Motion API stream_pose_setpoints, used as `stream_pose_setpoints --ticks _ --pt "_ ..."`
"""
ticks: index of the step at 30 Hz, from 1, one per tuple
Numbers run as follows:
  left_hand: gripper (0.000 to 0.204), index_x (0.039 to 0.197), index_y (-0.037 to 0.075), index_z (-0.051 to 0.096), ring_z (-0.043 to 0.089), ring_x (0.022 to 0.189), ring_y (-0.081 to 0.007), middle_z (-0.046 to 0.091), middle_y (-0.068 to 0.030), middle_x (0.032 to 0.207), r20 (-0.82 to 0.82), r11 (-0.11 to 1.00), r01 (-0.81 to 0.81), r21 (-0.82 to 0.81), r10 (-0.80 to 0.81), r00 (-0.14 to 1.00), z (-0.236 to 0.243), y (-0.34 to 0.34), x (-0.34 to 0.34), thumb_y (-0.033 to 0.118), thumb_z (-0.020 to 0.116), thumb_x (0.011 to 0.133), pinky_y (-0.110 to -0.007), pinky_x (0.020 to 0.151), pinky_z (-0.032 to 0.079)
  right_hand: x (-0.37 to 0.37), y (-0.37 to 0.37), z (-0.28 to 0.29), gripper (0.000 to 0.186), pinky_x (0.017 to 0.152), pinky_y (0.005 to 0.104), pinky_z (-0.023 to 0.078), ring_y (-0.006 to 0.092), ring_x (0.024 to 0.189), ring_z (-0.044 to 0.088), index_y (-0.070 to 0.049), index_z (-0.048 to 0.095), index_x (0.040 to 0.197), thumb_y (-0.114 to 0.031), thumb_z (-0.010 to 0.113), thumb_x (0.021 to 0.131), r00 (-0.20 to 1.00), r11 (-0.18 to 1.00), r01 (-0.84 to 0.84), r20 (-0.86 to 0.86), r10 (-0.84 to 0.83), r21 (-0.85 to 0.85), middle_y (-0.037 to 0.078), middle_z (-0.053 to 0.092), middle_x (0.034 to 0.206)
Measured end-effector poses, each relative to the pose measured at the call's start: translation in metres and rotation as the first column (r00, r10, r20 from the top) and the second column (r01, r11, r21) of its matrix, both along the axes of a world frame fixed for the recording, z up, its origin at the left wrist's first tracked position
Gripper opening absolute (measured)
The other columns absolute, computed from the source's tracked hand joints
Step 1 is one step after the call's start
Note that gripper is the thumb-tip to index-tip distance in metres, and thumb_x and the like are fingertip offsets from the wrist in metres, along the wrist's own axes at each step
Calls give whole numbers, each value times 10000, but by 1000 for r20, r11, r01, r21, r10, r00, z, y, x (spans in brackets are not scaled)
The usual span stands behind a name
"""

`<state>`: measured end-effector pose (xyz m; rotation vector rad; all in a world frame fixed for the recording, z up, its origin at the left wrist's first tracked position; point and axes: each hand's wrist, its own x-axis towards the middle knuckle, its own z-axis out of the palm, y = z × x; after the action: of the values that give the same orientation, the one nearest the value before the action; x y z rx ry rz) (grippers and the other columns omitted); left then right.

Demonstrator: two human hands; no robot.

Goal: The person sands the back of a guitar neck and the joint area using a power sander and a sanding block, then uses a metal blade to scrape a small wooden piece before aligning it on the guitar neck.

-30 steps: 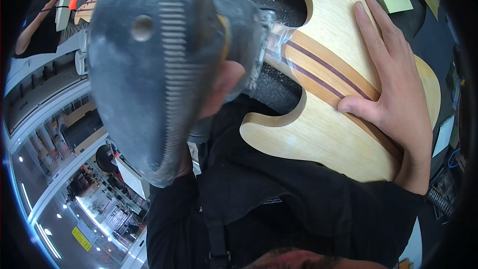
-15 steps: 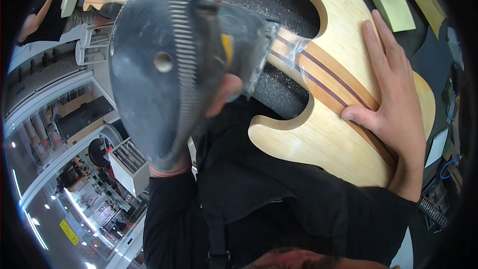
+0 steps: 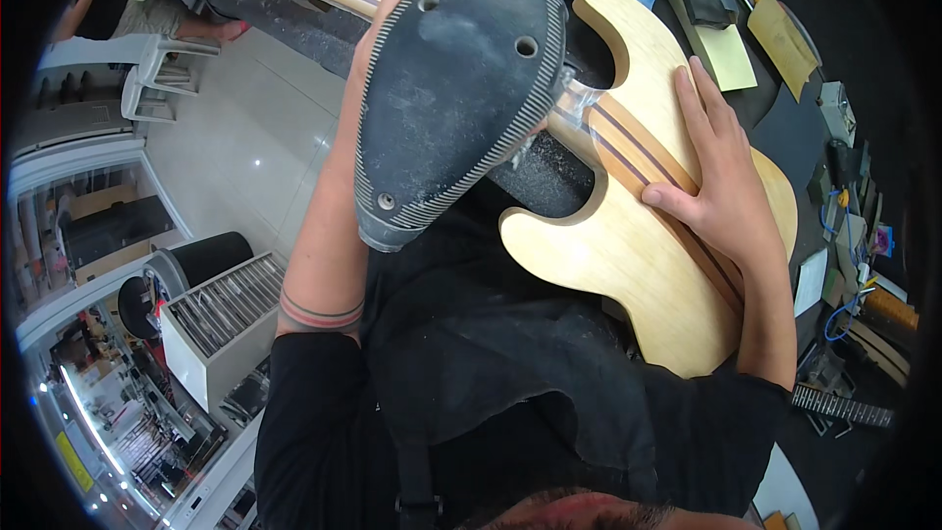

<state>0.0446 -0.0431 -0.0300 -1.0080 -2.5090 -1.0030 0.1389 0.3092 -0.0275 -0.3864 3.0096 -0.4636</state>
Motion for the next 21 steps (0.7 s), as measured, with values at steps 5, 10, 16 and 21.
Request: stream_pose_setpoints --ticks 5,10,16,21 --pt "636 1414 106 700 682 1247 -308 733 -53 1420 -204 999 -32 10 33 978 -5 -20 -11 504 835 938 -438 1114 500 8 -13 2 1099 1320 549 322 460 1583 410 -142 405 1735 -527 876 819 997 999 16 -68 -20 -50 213 334 1791" --pt "558 1400 50 697 689 1162 -252 739 -70 1402 -313 990 -121 76 139 939 -7 -46 -21 346 810 941 -369 1071 507 -2 -48 13 679 1274 539 366 406 1527 486 -95 617 1560 -310 806 944 972 994 -96 -209 104 50 171 535 1639" --pt "902 1534 -60 502 633 1295 -246 623 -200 1449 174 763 -150 629 50 983 -15 -84 -10 483 745 856 -361 1147 478 -5 -105 12 540 1217 514 419 312 1428 573 -57 710 1380 -167 838 867 923 971 -133 -331 194 196 93 674 1406" --pt "1104 1492 -179 480 716 1259 -371 669 -308 1359 196 622 -216 752 102 975 5 -110 9 594 818 780 -452 1132 567 13 -121 38 532 1220 522 399 284 1428 577 -67 725 1367 -196 839 863 949 948 -129 -242 203 291 50 676 1415"
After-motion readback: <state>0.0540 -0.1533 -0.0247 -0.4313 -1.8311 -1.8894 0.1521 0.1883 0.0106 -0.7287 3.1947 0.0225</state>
